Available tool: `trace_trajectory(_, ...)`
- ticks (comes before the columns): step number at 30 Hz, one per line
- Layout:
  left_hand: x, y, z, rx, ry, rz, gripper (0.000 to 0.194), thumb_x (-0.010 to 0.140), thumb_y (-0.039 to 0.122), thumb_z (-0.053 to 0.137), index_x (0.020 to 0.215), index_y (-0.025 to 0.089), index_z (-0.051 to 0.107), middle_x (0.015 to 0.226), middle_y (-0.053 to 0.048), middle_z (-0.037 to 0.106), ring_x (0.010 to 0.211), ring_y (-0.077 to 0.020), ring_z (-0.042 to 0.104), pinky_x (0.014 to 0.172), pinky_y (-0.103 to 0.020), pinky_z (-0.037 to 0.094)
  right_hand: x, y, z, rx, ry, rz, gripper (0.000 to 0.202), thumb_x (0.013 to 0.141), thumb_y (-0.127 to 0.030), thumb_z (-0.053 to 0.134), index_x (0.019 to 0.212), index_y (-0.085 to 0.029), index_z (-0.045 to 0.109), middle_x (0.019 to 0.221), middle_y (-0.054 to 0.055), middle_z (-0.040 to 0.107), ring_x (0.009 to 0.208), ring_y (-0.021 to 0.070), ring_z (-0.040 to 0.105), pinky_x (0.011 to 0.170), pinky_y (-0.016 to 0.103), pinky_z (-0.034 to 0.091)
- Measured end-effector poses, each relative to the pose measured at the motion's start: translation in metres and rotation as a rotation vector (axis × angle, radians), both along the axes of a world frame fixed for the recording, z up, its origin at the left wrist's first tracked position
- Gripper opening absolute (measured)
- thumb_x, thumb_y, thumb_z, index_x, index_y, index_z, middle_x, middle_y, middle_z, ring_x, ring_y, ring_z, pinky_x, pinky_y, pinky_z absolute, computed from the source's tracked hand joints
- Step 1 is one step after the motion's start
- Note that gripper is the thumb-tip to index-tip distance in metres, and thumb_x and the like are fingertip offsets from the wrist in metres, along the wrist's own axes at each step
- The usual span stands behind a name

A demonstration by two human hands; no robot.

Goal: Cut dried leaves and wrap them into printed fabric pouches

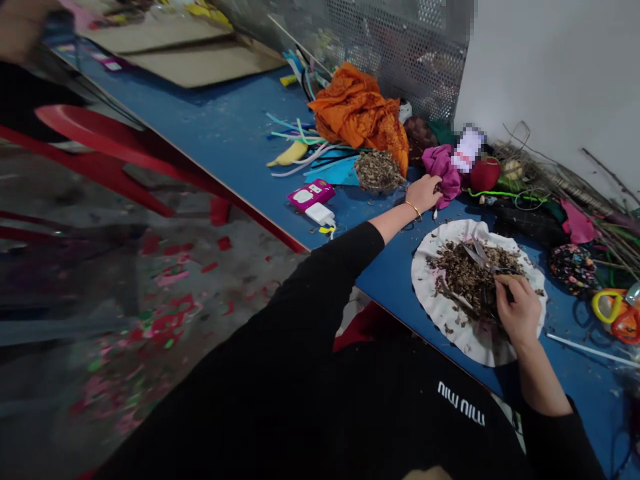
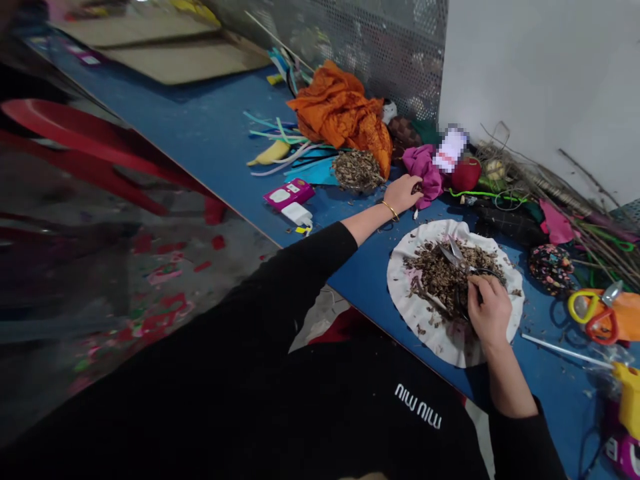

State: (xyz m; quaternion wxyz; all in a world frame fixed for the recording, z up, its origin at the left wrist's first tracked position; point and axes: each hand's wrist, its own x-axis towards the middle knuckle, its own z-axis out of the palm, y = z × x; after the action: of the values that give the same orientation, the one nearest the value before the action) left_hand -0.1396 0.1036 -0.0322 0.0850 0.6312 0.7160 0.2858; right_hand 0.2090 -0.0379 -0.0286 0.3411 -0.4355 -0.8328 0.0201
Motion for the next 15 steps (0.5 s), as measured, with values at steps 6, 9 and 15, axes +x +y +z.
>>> trace_trajectory(6,-0.006,-0.010,-0.019,0.021,-0.419,0.107,0.006,0.086,0.012,0.068,0.084,0.018,0.066,0.095,-0.010,0.076,0.098,-0.0245,0.072,0.097,-0.042,0.058,0.000,-0.001,-0.001,-0.003,-0.020,-0.003,0.022,0.100,-0.031,0.055,0.100,-0.023,0.076,0.097,0.008,0.076,0.091,0.0217,0.072,0.080,0.036,0.055)
trace_trajectory(9,-0.013,-0.017,-0.024,-0.031,-0.511,0.150,0.009,0.089,0.010,0.063,0.084,0.017,0.064,0.079,-0.006,0.074,0.074,-0.0177,0.074,0.076,-0.034,0.063,-0.001,-0.001,-0.002,-0.018,-0.014,-0.012,0.023,0.100,-0.031,0.054,0.100,-0.023,0.076,0.098,0.008,0.077,0.091,0.0217,0.072,0.081,0.036,0.055)
trace_trajectory(15,-0.029,-0.032,-0.022,0.045,-0.345,0.176,0.022,0.090,0.008,0.057,0.102,0.018,0.072,0.109,-0.010,0.079,0.102,-0.0234,0.075,0.099,-0.042,0.060,-0.001,0.000,-0.002,-0.019,-0.011,0.003,0.022,0.100,-0.030,0.055,0.100,-0.022,0.075,0.099,0.007,0.077,0.091,0.0217,0.072,0.081,0.035,0.055)
